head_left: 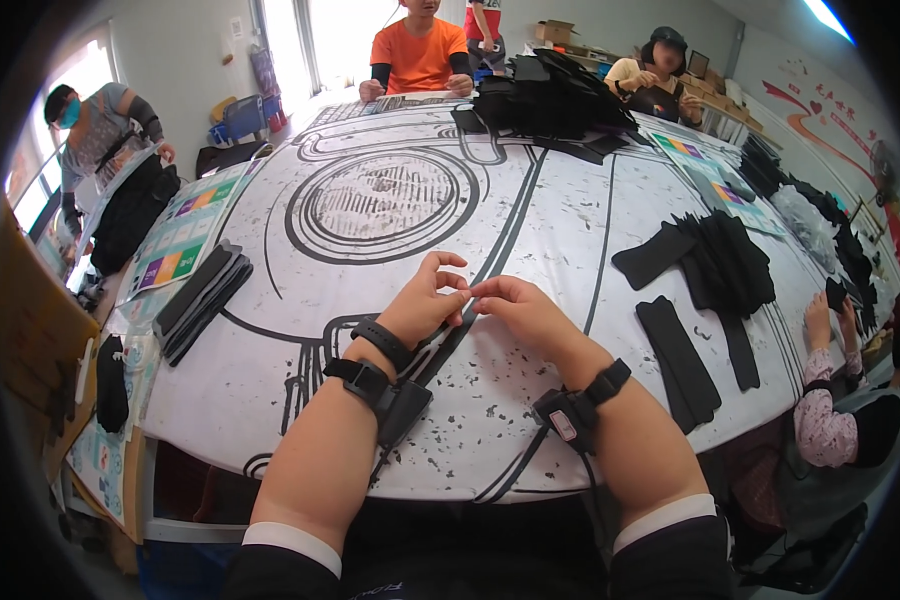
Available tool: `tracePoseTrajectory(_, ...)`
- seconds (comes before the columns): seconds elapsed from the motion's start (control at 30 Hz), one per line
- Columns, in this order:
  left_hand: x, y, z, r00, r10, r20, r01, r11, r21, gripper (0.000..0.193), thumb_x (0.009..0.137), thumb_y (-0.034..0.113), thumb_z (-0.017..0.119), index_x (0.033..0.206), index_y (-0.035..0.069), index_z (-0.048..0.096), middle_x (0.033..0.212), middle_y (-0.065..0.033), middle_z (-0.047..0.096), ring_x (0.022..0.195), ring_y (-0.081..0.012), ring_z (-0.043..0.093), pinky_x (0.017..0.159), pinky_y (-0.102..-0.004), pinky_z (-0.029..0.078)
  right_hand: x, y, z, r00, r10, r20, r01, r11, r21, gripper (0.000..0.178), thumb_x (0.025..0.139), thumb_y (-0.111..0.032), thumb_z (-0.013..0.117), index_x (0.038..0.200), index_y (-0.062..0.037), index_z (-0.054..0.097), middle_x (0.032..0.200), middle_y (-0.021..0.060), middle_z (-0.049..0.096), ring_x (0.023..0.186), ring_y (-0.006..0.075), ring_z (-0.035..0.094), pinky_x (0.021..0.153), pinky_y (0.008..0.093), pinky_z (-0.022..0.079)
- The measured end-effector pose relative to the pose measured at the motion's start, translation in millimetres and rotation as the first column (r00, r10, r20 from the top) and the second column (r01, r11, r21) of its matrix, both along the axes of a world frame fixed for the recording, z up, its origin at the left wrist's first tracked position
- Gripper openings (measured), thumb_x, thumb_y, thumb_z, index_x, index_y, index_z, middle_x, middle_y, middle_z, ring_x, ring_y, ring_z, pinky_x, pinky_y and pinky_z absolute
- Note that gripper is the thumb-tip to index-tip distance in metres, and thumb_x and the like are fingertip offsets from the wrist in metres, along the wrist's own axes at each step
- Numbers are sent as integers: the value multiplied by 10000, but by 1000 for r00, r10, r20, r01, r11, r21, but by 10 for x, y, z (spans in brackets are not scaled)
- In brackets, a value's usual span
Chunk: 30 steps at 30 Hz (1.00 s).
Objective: The recorder is aligning and pressing together different layers of a shoe insole or outsole component on a workshop table.
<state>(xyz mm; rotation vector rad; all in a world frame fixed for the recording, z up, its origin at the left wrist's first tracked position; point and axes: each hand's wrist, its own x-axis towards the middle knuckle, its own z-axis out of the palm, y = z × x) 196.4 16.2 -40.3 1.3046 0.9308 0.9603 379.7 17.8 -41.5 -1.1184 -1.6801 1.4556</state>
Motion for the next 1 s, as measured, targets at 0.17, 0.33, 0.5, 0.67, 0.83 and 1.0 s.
tracePoseTrajectory(0.17,-1,1,3,1000,10,0,-10,1000,3,424,814,25,541,1188,41,343,934,-76,481,620,-95,504,573,-195,451,1,10,-28,1000,17,7,-17,1000,17,265,830,-157,561,1057,-20,578,956,54,611,889,106,547,791,237,415)
tracePoseTrajectory(0.33,-3,0,-5,1000,13,-9,-13,1000,4,432,807,27,549,1187,39,344,932,-75,483,624,-97,510,574,-197,453,-4,-20,21,998,20,56,-21,1000,11,246,844,-135,554,1063,-24,574,957,42,610,890,89,550,786,223,411)
tracePoseTrajectory(0.5,8,3,-11,1000,-2,-15,2,1000,6,416,798,24,549,1170,31,361,924,-72,486,625,-97,516,570,-198,451,-2,-23,-2,999,1,40,-2,1000,31,241,816,-157,559,1014,-25,590,910,48,623,832,103,548,748,241,424)
tracePoseTrajectory(0.67,-26,34,-48,999,-27,-26,27,1000,-1,379,791,20,551,1129,32,379,900,-64,493,606,-94,509,550,-199,440,-12,-28,8,1000,19,25,-20,1000,15,228,819,-151,557,1008,-26,591,905,45,623,827,98,549,741,237,426)
tracePoseTrajectory(0.83,-18,43,-46,999,-28,-37,28,1000,-1,350,794,22,550,1102,33,385,870,-57,499,581,-90,502,528,-196,428,-2,4,-22,999,23,37,-23,1000,8,225,826,-153,555,1007,-24,588,910,46,621,833,98,550,745,233,425)
tracePoseTrajectory(1.0,-13,41,-52,998,-31,-56,32,999,20,333,806,26,543,1097,41,383,870,-59,499,558,-89,500,504,-186,412,-5,22,-49,1000,26,10,-26,1000,18,219,827,-152,558,1004,-26,589,914,48,618,843,98,549,750,236,427)
